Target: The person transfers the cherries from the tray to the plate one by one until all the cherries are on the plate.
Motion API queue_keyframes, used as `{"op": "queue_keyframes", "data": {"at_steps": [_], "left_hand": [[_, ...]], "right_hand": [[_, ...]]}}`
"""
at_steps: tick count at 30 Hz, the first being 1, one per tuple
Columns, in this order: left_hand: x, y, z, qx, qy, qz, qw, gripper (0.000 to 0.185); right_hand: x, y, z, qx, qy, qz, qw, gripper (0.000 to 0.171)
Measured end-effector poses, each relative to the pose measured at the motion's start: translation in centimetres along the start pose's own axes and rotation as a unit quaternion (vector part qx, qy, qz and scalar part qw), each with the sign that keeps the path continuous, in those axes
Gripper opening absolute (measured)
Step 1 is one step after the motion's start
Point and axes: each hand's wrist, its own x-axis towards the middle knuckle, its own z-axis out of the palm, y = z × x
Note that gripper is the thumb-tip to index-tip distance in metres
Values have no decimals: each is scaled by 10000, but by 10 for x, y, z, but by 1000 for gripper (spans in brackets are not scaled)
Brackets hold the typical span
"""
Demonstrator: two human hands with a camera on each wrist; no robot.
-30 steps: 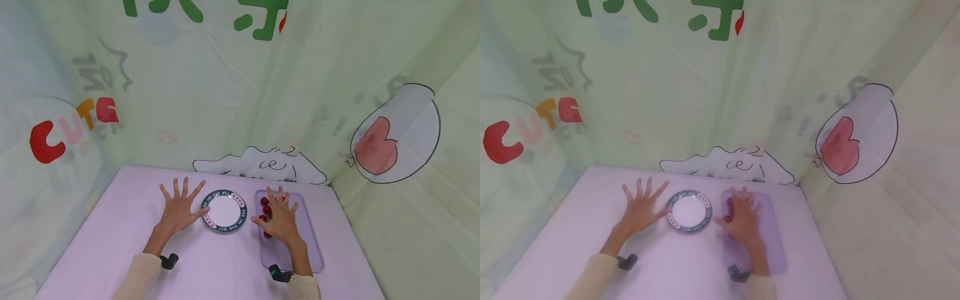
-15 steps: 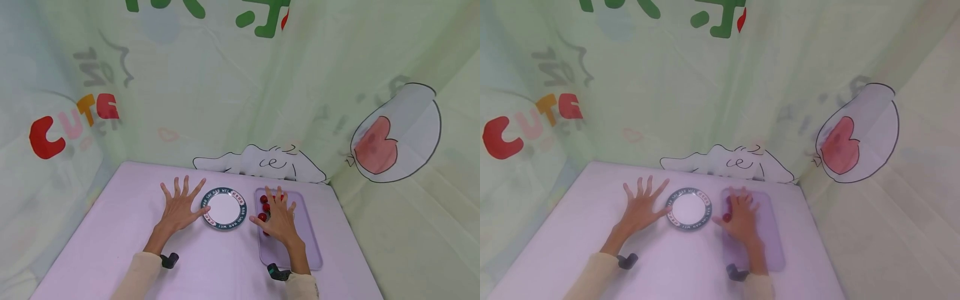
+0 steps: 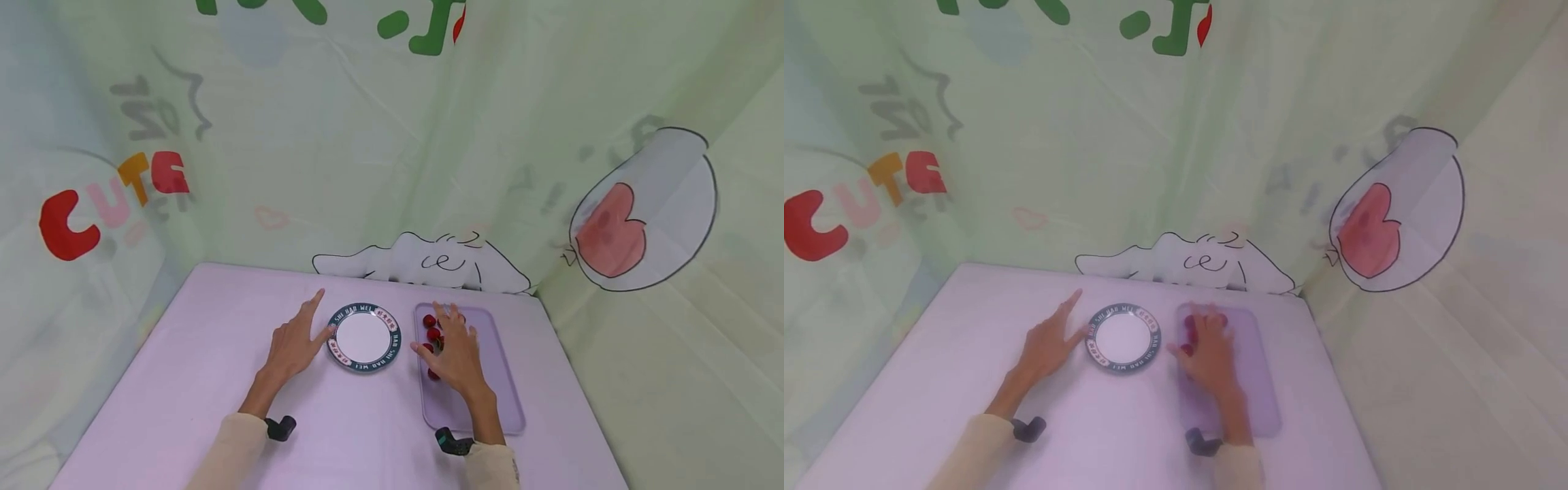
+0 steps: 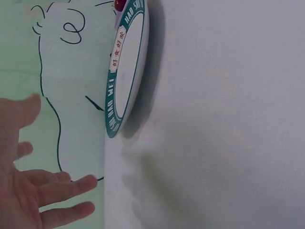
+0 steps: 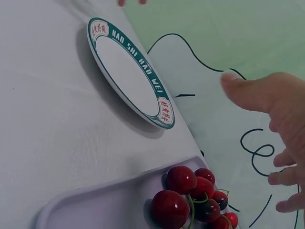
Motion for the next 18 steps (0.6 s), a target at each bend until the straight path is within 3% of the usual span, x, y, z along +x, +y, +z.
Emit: {"op": "queue_keyframes", "data": {"at_steps": [6, 9, 13, 18], "left_hand": [[3, 0, 13, -1080, 527, -784, 9897, 52], [6, 1, 20, -1591, 494, -1214, 9785, 48], [7, 4, 30, -2206, 350, -1718, 9595, 44], [6, 4, 43, -2615, 252, -2041, 9430, 40]], "right_hand": [[-2, -3, -7, 342, 1130, -25, 9930, 52], [-2, 4, -5, 284, 1392, 96, 9898, 39], [-7, 7, -6, 695, 1674, 263, 9831, 28], [-16, 13, -8, 1151, 1787, 743, 9743, 20]]}}
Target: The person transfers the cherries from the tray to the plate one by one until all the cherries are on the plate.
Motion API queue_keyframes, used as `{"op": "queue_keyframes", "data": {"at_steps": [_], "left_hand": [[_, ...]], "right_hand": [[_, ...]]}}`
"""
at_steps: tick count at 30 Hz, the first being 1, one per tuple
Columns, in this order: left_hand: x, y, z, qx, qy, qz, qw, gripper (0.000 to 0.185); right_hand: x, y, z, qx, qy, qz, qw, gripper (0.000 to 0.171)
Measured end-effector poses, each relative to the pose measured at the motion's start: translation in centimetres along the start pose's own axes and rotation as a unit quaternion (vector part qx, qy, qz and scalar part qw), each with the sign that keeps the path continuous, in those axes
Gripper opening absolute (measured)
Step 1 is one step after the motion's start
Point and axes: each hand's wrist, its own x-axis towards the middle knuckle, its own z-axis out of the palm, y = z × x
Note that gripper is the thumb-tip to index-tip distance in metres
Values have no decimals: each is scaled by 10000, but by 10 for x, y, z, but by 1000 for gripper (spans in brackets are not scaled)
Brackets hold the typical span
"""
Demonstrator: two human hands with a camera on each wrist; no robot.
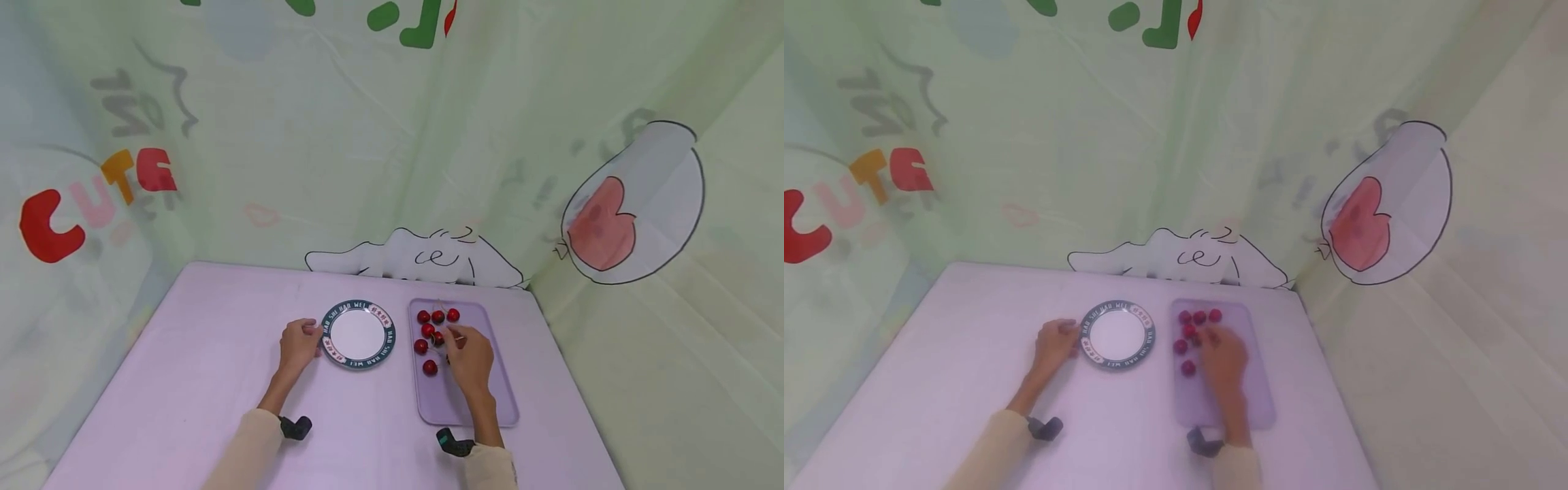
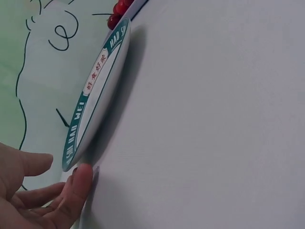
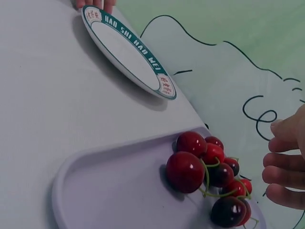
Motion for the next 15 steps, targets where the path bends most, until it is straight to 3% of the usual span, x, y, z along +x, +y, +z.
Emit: {"op": "queue_keyframes", "data": {"at_steps": [5, 15], "left_hand": [[0, -5, 5, -221, -39, 10, 9997, 36], [3, -9, 8, -161, 30, 214, 9996, 33]], "right_hand": [[-4, 17, 0, -5, -90, 480, 9988, 19], [-10, 54, 1, -28, -129, 541, 9984, 17]]}}
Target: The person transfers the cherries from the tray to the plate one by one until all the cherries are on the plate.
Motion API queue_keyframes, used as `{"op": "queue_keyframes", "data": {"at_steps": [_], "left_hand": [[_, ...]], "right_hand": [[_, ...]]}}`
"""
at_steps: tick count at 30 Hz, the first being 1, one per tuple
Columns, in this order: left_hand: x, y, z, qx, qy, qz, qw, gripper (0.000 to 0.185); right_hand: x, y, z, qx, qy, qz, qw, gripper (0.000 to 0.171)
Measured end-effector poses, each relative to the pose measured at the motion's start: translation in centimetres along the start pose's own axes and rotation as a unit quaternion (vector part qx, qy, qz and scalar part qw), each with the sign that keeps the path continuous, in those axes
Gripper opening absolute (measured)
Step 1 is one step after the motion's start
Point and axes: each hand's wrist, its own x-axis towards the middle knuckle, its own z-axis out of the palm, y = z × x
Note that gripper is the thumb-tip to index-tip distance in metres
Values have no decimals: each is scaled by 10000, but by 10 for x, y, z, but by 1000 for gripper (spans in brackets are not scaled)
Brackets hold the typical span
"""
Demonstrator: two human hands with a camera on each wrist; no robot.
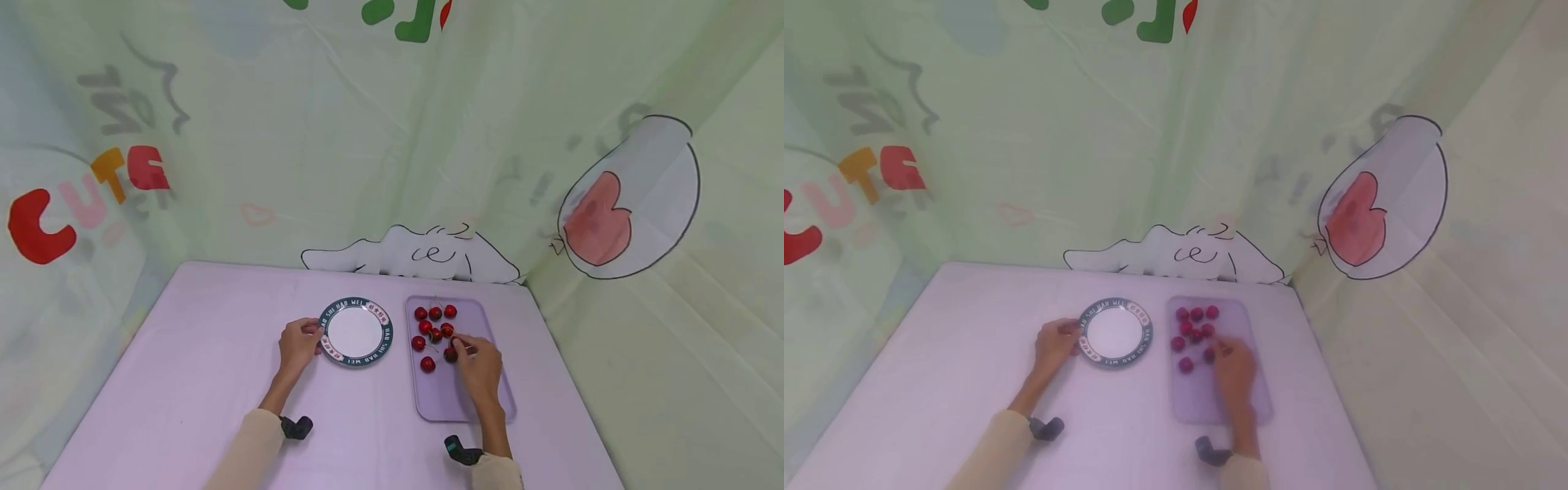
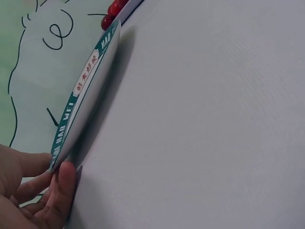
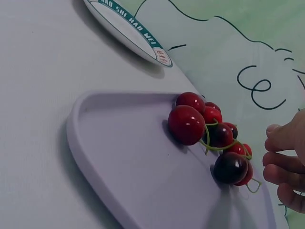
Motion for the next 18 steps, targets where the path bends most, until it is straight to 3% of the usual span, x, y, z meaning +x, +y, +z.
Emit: {"op": "queue_keyframes", "data": {"at_steps": [8, 18], "left_hand": [[6, -6, 3, 0, 127, 71, 9999, 31], [5, -13, 3, -12, 7, 165, 9999, 32]], "right_hand": [[7, 12, -1, 59, 231, 75, 9997, 18], [24, 7, 0, -155, -116, 195, 9996, 20]]}}
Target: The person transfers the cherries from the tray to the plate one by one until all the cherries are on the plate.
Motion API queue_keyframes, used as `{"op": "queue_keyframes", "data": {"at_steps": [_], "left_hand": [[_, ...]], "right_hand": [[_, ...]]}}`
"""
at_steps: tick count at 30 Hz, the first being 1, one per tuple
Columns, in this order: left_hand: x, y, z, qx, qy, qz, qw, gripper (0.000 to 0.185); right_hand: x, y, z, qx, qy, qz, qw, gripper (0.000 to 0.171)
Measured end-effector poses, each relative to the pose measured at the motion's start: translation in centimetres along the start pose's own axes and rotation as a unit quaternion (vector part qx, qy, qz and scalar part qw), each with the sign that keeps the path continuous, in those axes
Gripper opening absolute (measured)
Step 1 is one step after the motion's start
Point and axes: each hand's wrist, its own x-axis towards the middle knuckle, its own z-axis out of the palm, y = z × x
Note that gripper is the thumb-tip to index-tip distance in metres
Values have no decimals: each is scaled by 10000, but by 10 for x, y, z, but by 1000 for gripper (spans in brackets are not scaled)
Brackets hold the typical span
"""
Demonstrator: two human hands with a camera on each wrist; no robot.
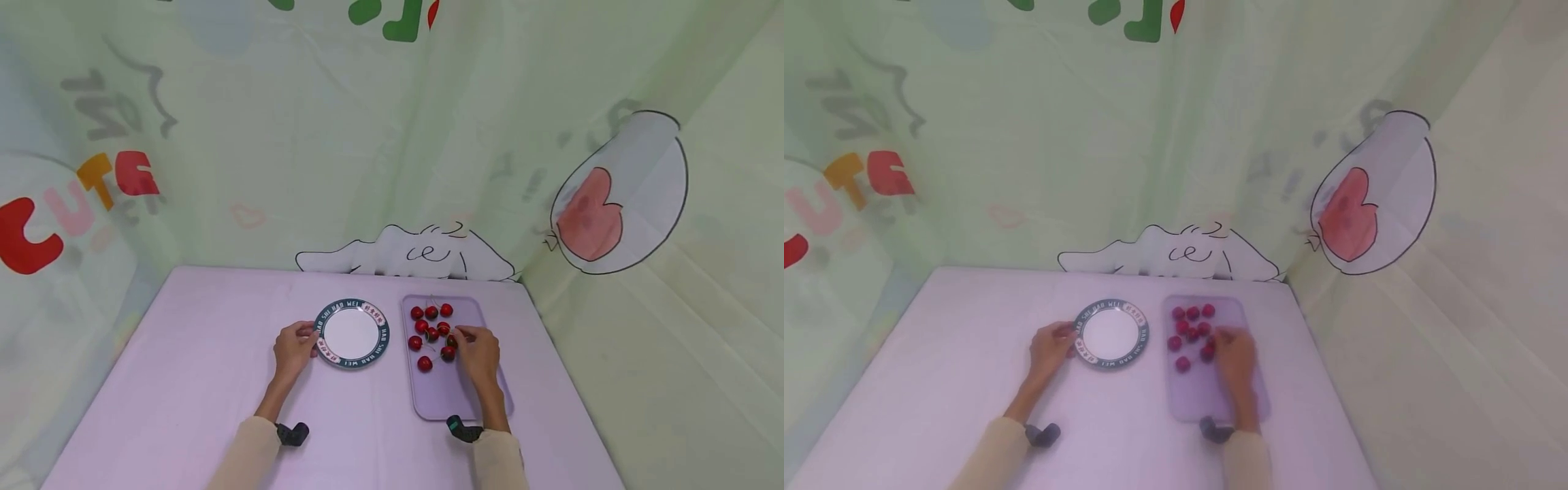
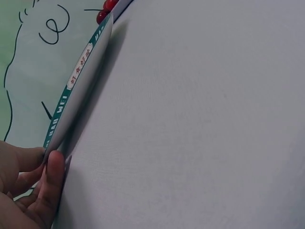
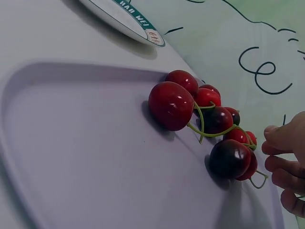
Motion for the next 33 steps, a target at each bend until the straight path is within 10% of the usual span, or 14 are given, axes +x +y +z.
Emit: {"op": "queue_keyframes", "data": {"at_steps": [17, 33], "left_hand": [[-3, -4, 1, -12, 89, 67, 9999, 31], [-5, -6, 2, 58, 82, 168, 9998, 31]], "right_hand": [[15, 13, 22, -191, -232, 455, 9985, 19], [8, -16, -1, 1375, -387, 682, 9874, 16]]}}
